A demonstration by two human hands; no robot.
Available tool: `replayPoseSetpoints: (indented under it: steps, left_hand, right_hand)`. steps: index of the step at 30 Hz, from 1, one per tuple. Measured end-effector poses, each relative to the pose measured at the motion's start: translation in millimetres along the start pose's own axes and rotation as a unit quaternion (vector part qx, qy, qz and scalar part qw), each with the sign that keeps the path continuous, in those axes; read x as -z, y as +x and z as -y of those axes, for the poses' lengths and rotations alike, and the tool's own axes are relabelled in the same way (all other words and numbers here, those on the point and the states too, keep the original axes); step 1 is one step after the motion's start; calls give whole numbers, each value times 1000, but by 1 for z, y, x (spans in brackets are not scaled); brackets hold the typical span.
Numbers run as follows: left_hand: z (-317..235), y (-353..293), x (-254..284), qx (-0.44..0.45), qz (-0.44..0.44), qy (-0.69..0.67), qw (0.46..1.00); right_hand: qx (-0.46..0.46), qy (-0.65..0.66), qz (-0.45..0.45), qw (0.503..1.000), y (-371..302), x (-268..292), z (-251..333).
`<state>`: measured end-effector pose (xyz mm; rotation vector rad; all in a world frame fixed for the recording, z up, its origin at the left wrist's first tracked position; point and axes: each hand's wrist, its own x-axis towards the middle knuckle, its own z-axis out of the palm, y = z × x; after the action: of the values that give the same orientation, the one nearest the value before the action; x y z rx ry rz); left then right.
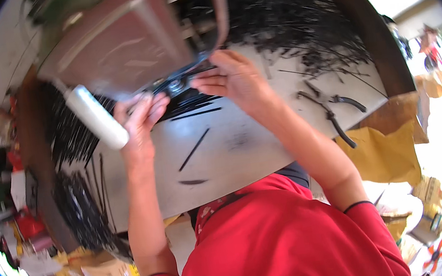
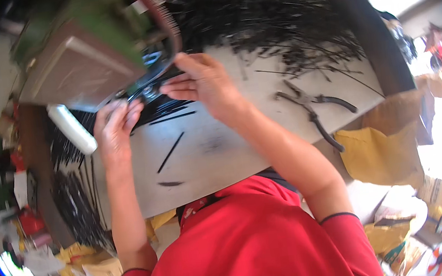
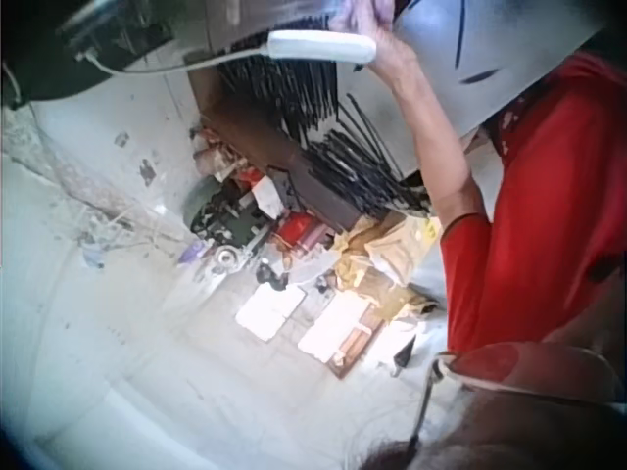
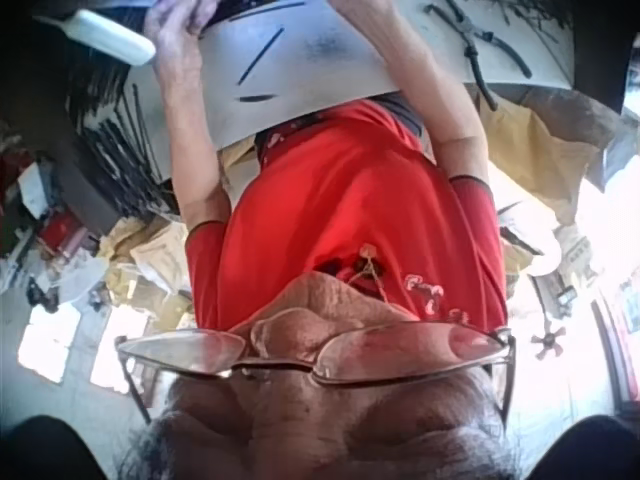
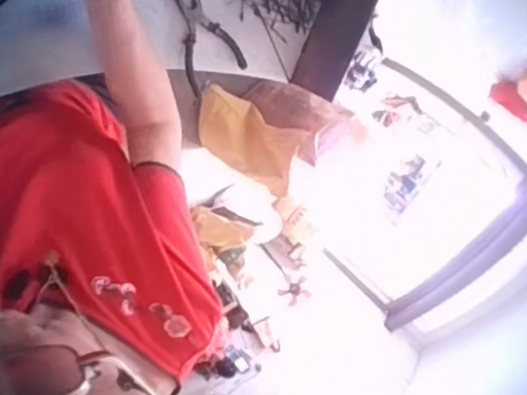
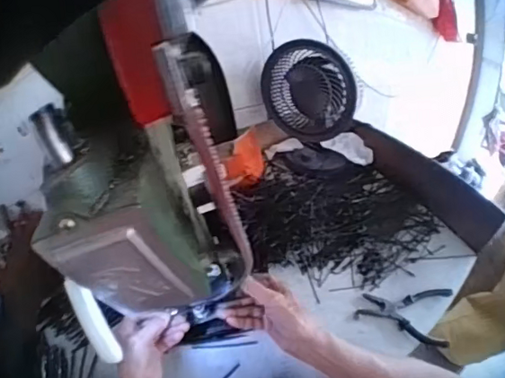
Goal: The person repeatedly picks up thin black metal rods and bends them into a U-shape using a manual bending machine. The person also uses pliers to adjust the rods after bending. The bent rods are placed on the table surface.
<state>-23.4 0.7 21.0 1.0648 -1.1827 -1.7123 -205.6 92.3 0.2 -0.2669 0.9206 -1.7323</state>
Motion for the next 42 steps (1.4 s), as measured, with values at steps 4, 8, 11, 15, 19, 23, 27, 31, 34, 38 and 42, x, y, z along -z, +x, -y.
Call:
replayPoseSetpoints:
  steps: [4,8,11,15,19,23,27,31,34,38,42]
  left_hand:
    - [4,2,3,-5,-20,-1,1000]
    - [5,4,4,-12,-29,-6,999]
    - [16,4,-1,8,-54,-87,995]
    - [25,17,24,47,-48,-210,975]
    - [10,10,33,31,-90,-204,974]
    - [10,5,26,53,-57,-191,978]
    - [12,-6,9,61,-56,-180,980]
    - [3,-20,-4,104,-63,-153,981]
    - [5,-24,-10,111,-12,-143,983]
    - [12,-26,-21,81,12,-59,995]
    - [16,-24,-30,28,-9,-31,999]
  right_hand:
    - [27,56,17,998,5,-8,-3]
    - [24,52,2,998,-1,-7,0]
    - [34,-65,6,997,-11,-7,7]
    - [135,-404,0,905,-45,23,30]
    - [254,-785,-158,543,-75,80,84]
    - [199,-871,-187,409,-93,111,102]
    - [222,-873,-176,397,-88,114,101]
    - [321,-843,-157,402,-83,92,103]
    - [426,-786,-68,442,-75,26,87]
    - [408,-692,59,592,-58,-25,27]
    - [67,-447,18,892,-38,-40,7]
